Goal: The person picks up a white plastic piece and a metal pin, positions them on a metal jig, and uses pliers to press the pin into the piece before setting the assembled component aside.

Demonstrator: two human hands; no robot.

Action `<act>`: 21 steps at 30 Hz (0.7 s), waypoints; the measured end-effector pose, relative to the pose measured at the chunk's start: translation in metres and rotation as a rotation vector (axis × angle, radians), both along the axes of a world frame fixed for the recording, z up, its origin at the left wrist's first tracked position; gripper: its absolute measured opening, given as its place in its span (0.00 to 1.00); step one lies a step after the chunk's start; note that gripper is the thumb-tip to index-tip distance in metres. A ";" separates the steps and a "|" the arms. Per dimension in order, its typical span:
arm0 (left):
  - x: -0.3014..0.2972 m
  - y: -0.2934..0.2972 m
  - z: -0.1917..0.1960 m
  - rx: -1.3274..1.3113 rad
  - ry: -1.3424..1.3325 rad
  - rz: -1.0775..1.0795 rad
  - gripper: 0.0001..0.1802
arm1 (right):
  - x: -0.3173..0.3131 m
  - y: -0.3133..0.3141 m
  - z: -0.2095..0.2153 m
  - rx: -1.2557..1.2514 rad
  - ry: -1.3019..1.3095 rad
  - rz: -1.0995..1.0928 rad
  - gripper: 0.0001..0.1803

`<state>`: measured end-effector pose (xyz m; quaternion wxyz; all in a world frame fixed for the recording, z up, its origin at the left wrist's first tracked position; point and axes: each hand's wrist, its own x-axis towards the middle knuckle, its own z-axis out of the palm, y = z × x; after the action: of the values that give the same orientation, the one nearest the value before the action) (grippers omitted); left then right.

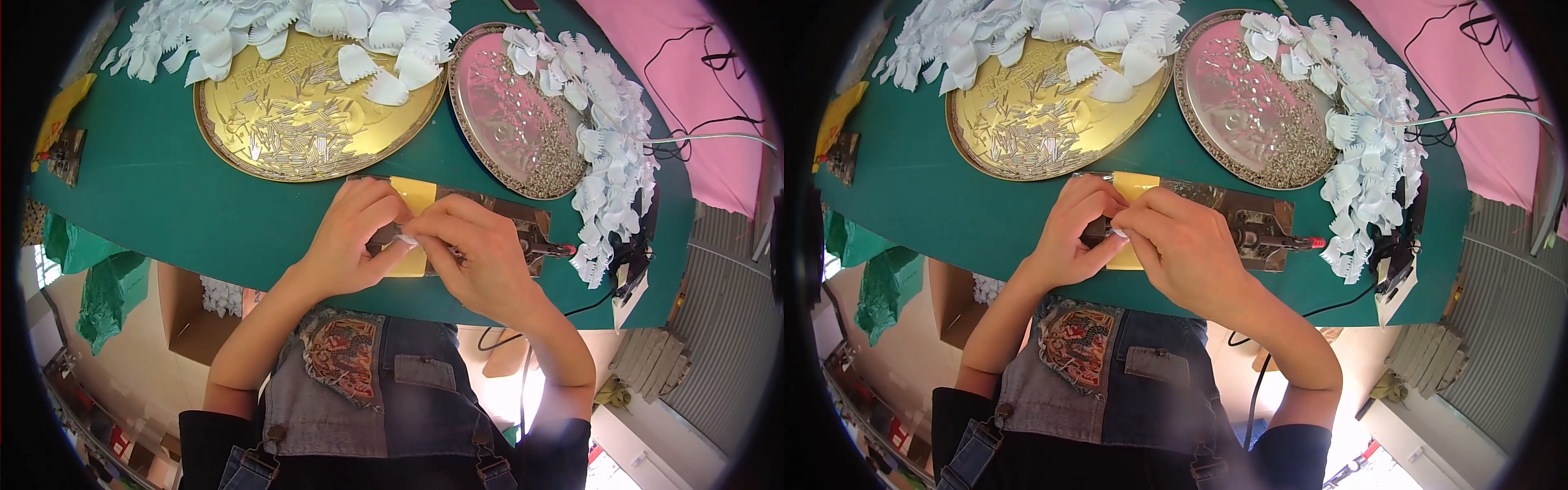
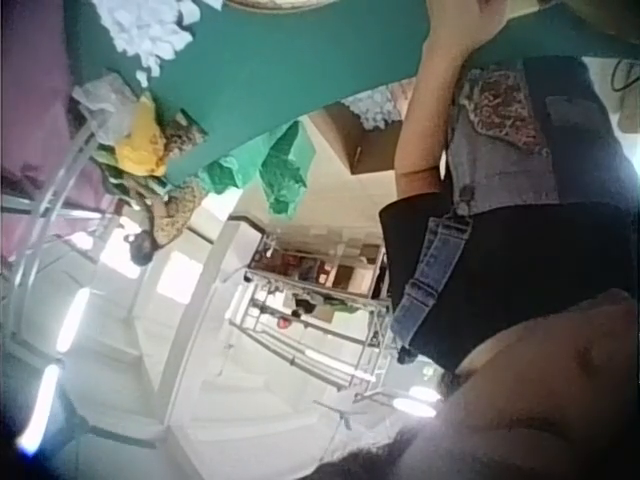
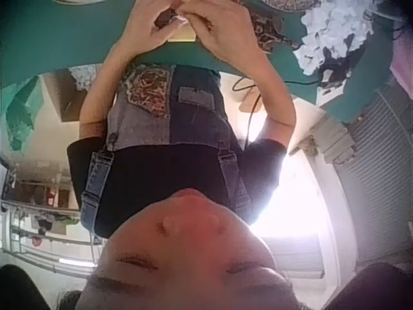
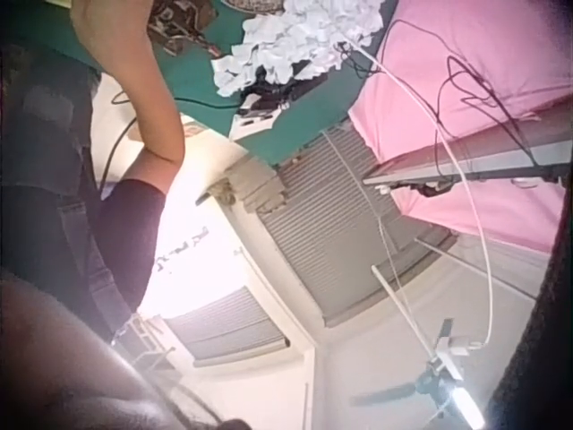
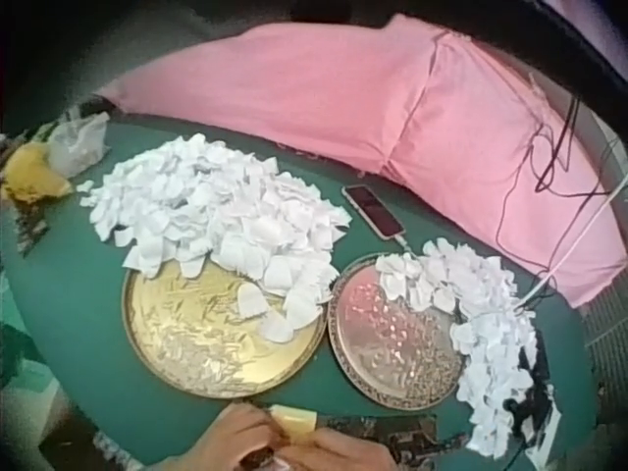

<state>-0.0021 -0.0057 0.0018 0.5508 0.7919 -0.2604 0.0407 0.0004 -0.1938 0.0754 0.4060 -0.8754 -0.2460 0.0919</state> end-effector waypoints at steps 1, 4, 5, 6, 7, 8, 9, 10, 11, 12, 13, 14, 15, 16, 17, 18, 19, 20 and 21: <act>0.000 0.000 0.000 -0.001 -0.004 -0.004 0.12 | 0.000 0.000 -0.001 -0.001 0.001 0.001 0.06; 0.000 0.000 0.000 0.006 -0.010 0.017 0.12 | -0.002 0.003 -0.002 -0.031 -0.068 0.011 0.05; -0.001 0.000 -0.001 0.006 -0.008 0.019 0.12 | -0.003 0.004 -0.001 -0.061 -0.082 -0.017 0.05; 0.000 0.000 -0.001 0.002 -0.009 0.012 0.13 | -0.003 0.005 -0.001 -0.092 -0.096 -0.049 0.05; 0.000 0.000 -0.001 -0.001 -0.010 0.005 0.13 | -0.004 0.004 -0.002 -0.093 -0.095 -0.050 0.05; 0.000 0.000 -0.001 -0.003 -0.009 0.004 0.13 | -0.004 0.003 -0.004 -0.082 -0.140 -0.042 0.05; 0.000 0.000 -0.001 -0.004 -0.009 0.001 0.13 | -0.005 0.003 -0.006 -0.070 -0.186 -0.033 0.06; 0.000 0.000 -0.001 -0.006 -0.008 -0.002 0.13 | -0.005 0.003 -0.006 -0.069 -0.185 -0.033 0.06; 0.000 0.001 -0.001 -0.006 -0.007 -0.001 0.13 | -0.005 0.003 -0.006 -0.092 -0.203 -0.021 0.07; 0.000 0.000 -0.002 -0.003 -0.005 0.001 0.13 | -0.005 0.002 -0.006 -0.116 -0.222 -0.010 0.08; 0.000 0.000 -0.002 -0.001 -0.003 0.003 0.13 | -0.006 0.001 -0.008 -0.117 -0.222 -0.010 0.08; 0.000 0.001 -0.002 -0.002 -0.003 0.003 0.13 | -0.007 -0.001 -0.012 -0.081 -0.245 -0.010 0.10; 0.000 0.002 -0.001 0.021 0.017 -0.015 0.13 | -0.008 -0.002 -0.014 -0.045 -0.267 -0.009 0.13; 0.000 0.003 -0.001 0.042 0.037 -0.032 0.12 | -0.008 -0.004 -0.014 -0.045 -0.265 -0.007 0.13; -0.001 0.003 -0.001 0.042 0.039 -0.031 0.12 | -0.008 -0.007 -0.014 -0.078 -0.308 0.031 0.14; -0.001 0.003 -0.002 0.043 0.034 -0.027 0.13 | -0.008 -0.009 -0.013 -0.111 -0.351 0.068 0.15; -0.001 0.003 -0.002 0.044 0.029 -0.023 0.13 | -0.008 -0.010 -0.014 -0.111 -0.350 0.068 0.15; 0.000 0.002 -0.002 0.043 0.030 -0.023 0.13 | -0.007 -0.011 -0.017 -0.092 -0.380 0.084 0.16; 0.000 0.001 -0.002 0.019 0.006 -0.012 0.13 | -0.006 -0.011 -0.018 -0.073 -0.409 0.098 0.17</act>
<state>-0.0020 -0.0047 -0.0001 0.5441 0.7959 -0.2637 0.0326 -0.0060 -0.2052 0.0570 0.3107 -0.8768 -0.3622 -0.0592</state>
